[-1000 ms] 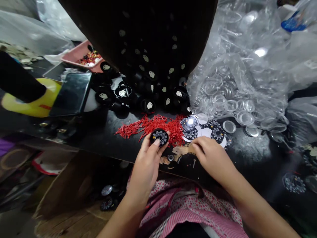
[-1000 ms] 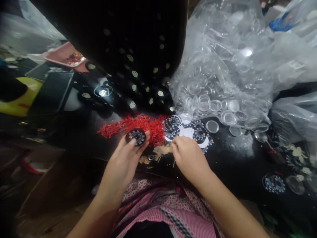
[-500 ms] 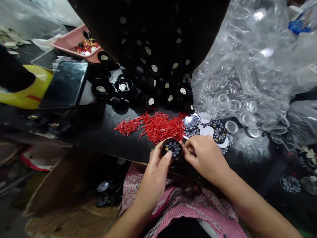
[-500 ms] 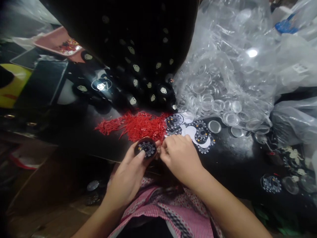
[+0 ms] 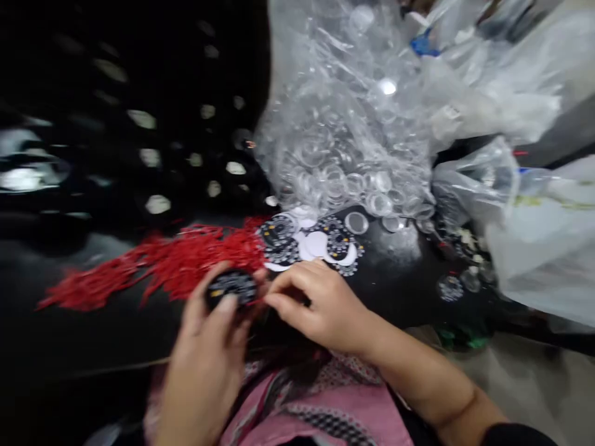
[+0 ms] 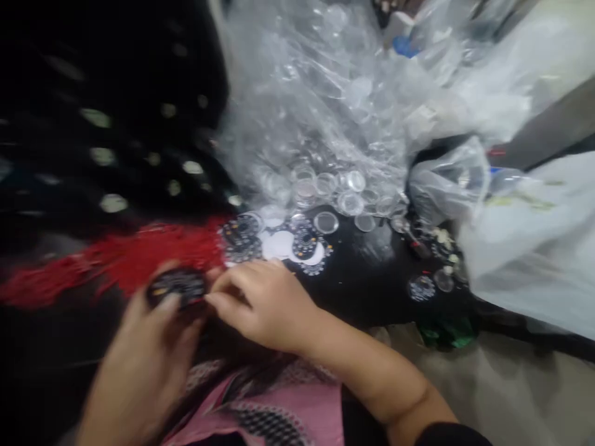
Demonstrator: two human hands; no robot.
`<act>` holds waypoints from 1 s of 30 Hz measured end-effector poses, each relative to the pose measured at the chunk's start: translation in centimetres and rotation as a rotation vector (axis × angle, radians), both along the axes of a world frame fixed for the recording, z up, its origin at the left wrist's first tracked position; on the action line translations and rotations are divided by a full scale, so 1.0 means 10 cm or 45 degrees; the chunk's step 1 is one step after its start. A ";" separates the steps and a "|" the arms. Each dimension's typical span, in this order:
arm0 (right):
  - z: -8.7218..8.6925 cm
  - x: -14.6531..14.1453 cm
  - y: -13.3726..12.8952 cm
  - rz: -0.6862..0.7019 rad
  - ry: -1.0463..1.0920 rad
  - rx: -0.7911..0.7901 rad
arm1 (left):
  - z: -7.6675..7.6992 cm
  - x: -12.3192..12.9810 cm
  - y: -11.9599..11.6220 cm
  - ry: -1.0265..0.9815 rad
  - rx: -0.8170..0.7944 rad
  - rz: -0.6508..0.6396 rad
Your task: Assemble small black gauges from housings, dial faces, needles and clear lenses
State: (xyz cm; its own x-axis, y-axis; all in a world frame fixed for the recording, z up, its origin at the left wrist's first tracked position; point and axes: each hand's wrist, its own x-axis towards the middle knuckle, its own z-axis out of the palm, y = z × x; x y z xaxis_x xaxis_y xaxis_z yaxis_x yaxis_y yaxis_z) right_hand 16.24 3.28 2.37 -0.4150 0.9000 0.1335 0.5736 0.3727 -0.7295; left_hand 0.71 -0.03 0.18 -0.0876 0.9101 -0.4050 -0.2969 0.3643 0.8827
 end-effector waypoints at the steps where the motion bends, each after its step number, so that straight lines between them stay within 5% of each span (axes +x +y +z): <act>1: 0.02 0.02 -0.03 0.018 0.036 0.001 | 0.03 0.03 0.00 0.028 -0.005 -0.031; 8: 0.06 0.04 -0.03 -0.056 -0.020 -0.124 | -0.07 0.14 -0.03 -0.049 0.026 -0.054; 14: 0.12 0.03 -0.02 -0.078 0.017 -0.212 | 0.00 0.13 -0.05 -0.074 0.063 -0.094; 30: 0.11 -0.01 -0.13 -0.096 0.063 -0.181 | 0.04 0.11 -0.10 0.341 0.310 -0.047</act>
State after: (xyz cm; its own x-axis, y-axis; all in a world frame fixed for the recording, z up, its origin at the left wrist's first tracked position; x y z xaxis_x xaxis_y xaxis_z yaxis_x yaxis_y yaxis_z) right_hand 16.13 1.98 3.50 -0.3413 0.9397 0.0216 0.5579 0.2210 -0.7999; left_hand 1.85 -1.06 0.58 -0.1267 0.9816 -0.1431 -0.0337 0.1399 0.9896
